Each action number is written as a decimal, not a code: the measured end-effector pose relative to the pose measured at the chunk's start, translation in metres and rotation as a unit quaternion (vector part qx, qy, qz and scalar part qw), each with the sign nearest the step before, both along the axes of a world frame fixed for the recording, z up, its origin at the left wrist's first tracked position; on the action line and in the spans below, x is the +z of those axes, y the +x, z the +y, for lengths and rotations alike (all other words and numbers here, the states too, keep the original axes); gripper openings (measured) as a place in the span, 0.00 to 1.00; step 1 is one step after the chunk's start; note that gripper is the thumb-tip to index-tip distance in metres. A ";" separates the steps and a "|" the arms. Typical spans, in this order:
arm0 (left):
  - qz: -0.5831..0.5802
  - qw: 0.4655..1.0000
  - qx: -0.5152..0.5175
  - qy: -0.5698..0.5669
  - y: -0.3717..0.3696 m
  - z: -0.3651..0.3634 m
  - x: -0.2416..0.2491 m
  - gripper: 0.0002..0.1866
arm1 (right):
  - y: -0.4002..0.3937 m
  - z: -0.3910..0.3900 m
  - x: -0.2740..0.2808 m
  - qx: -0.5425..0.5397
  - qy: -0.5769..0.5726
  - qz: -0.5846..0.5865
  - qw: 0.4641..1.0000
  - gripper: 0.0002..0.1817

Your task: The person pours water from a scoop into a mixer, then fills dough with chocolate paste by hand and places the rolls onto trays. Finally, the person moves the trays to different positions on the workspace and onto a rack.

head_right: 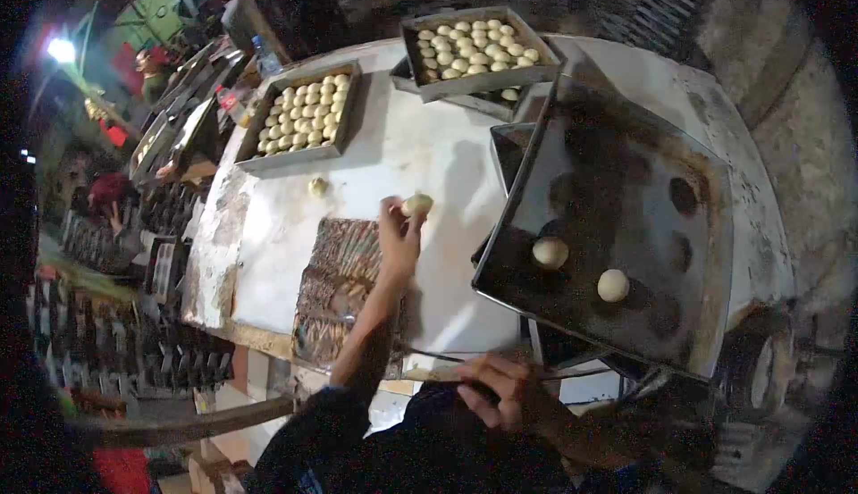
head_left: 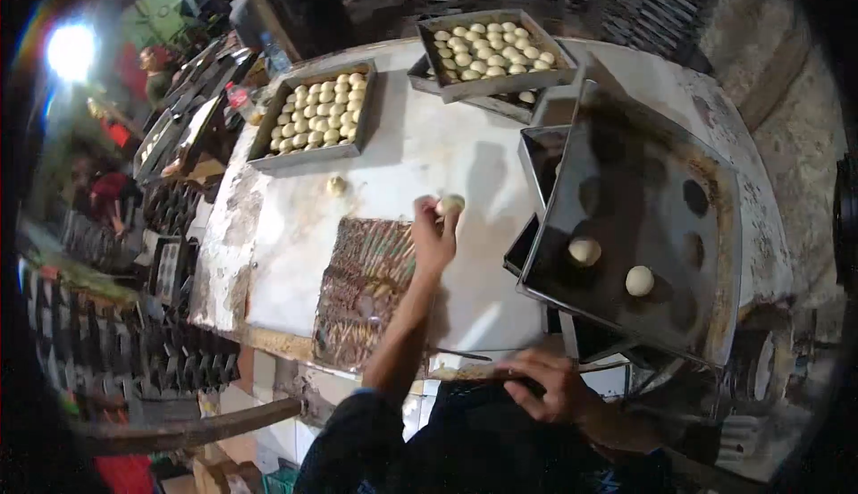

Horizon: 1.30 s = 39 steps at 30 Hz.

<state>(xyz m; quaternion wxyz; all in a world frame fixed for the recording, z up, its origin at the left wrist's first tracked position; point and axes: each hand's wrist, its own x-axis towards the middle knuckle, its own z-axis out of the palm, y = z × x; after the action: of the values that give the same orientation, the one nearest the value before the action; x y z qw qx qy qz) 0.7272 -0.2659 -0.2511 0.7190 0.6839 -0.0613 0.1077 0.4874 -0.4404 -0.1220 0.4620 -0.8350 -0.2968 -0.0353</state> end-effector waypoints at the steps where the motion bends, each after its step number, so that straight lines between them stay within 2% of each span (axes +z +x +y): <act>1: 0.000 0.999 0.014 -0.029 -0.048 0.006 0.042 0.23 | -0.002 -0.001 -0.010 -0.035 0.050 0.099 0.993 0.19; 2: -0.065 0.996 0.045 -0.052 -0.083 0.009 0.062 0.29 | -0.003 -0.002 -0.020 -0.066 0.097 0.198 0.973 0.20; 3: -0.082 0.993 0.070 -0.046 -0.120 0.006 0.091 0.32 | -0.004 0.002 -0.026 -0.072 0.178 0.243 0.951 0.21; 4: -0.079 0.992 0.092 0.016 -0.152 0.011 0.080 0.33 | -0.004 0.003 -0.037 -0.053 0.183 0.241 0.952 0.21; 5: -0.110 0.990 0.066 0.050 -0.184 0.003 0.090 0.33 | -0.001 0.003 -0.050 -0.053 0.228 0.274 0.933 0.21; 6: -0.128 0.966 0.059 0.215 -0.213 0.004 0.086 0.32 | 0.003 0.002 -0.054 -0.050 0.270 0.305 0.912 0.21; 7: -0.084 0.951 -0.039 0.294 -0.239 0.006 0.096 0.35 | 0.001 0.000 -0.037 -0.038 0.299 0.241 0.922 0.20; 8: -0.095 0.928 -0.108 0.345 -0.241 -0.005 0.120 0.40 | 0.011 -0.011 -0.028 0.024 0.250 0.271 0.929 0.19; 10: -0.082 0.967 0.009 0.241 -0.267 -0.022 0.142 0.40 | 0.004 -0.007 -0.012 0.000 0.374 0.297 0.879 0.17; 11: -0.040 0.991 0.025 0.123 -0.278 -0.026 0.141 0.36 | 0.009 -0.014 -0.022 0.028 0.284 0.136 0.949 0.24; 12: -0.041 0.991 0.027 0.125 -0.285 -0.025 0.137 0.36 | 0.009 -0.015 -0.016 0.031 0.286 0.135 0.948 0.24; 14: 0.032 0.996 -0.045 -0.077 -0.297 -0.024 0.124 0.29 | 0.002 -0.014 0.008 0.121 0.158 -0.108 0.974 0.29; 15: 0.065 0.994 0.028 -0.087 -0.302 -0.029 0.124 0.23 | -0.011 -0.012 0.014 0.130 0.156 -0.056 0.978 0.32; 16: 0.025 0.995 0.072 -0.062 -0.304 -0.034 0.131 0.19 | -0.019 -0.010 0.020 0.112 0.157 -0.084 0.978 0.31; 18: -0.022 0.993 0.104 0.059 -0.317 -0.033 0.138 0.19 | -0.032 -0.007 0.010 0.045 0.235 -0.045 0.970 0.28; 20: -0.173 0.960 0.113 0.187 -0.333 -0.031 0.131 0.17 | -0.036 0.009 0.010 0.056 0.248 -0.060 0.965 0.22; 21: -0.150 0.967 0.120 0.170 -0.346 -0.029 0.120 0.25 | -0.046 0.019 0.012 0.029 0.243 -0.074 0.967 0.18; 22: -0.149 0.966 0.129 0.168 -0.355 -0.026 0.118 0.25 | -0.055 0.032 0.016 0.005 0.238 -0.090 0.967 0.17; 24: -0.096 0.990 0.057 -0.081 -0.367 -0.011 0.136 0.37 | -0.066 0.065 0.009 0.040 0.239 -0.100 0.965 0.15; 25: -0.064 0.996 0.016 0.061 -0.373 0.017 0.116 0.46 | -0.073 0.086 -0.001 0.063 0.240 -0.104 0.963 0.13; 26: -0.070 0.996 0.035 0.030 -0.380 0.028 0.123 0.37 | -0.081 0.113 -0.018 0.007 0.252 -0.105 0.962 0.12; 28: 0.157 0.980 0.118 0.043 -0.410 0.063 0.118 0.26 | -0.080 0.154 -0.047 0.030 0.214 -0.029 0.976 0.13; 29: 0.096 0.977 0.174 0.073 -0.418 0.074 0.118 0.19 | -0.081 0.170 -0.055 0.055 0.176 -0.098 0.978 0.14; 30: 0.071 0.975 0.204 0.051 -0.428 0.084 0.117 0.20 | -0.083 0.185 -0.061 0.080 0.137 -0.165 0.973 0.15; 32: 0.133 0.964 0.162 -0.166 -0.453 0.117 0.098 0.20 | -0.091 0.213 -0.071 0.070 0.171 -0.044 0.982 0.18; 33: 0.119 0.931 0.158 -0.308 -0.459 0.129 0.090 0.19 | -0.101 0.217 -0.058 0.088 0.148 -0.004 0.985 0.20; 34: 0.115 0.927 0.180 -0.308 -0.463 0.135 0.075 0.18 | -0.111 0.229 -0.050 0.067 0.201 0.022 0.977 0.20; 36: 0.144 0.944 0.109 -0.274 -0.475 0.140 0.036 0.19 | -0.126 0.246 -0.069 0.053 0.161 0.013 0.985 0.20; 37: 0.139 0.933 0.104 -0.316 -0.472 0.138 0.034 0.21 | -0.129 0.244 -0.077 0.072 0.192 0.110 0.972 0.19; 38: 0.153 0.892 0.020 -0.424 -0.476 0.160 0.022 0.23 | -0.124 0.242 -0.075 0.072 0.143 0.104 0.981 0.19; 39: 0.188 0.865 0.032 -0.464 -0.473 0.164 0.019 0.24 | -0.115 0.238 -0.081 0.101 0.142 0.103 0.979 0.18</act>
<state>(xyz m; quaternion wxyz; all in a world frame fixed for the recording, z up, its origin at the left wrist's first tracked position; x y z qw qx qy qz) 0.2543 -0.1019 -0.2321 0.9475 0.2796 0.1544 0.0161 0.3722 -0.2022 -0.2033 0.6051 -0.7257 -0.3227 0.0559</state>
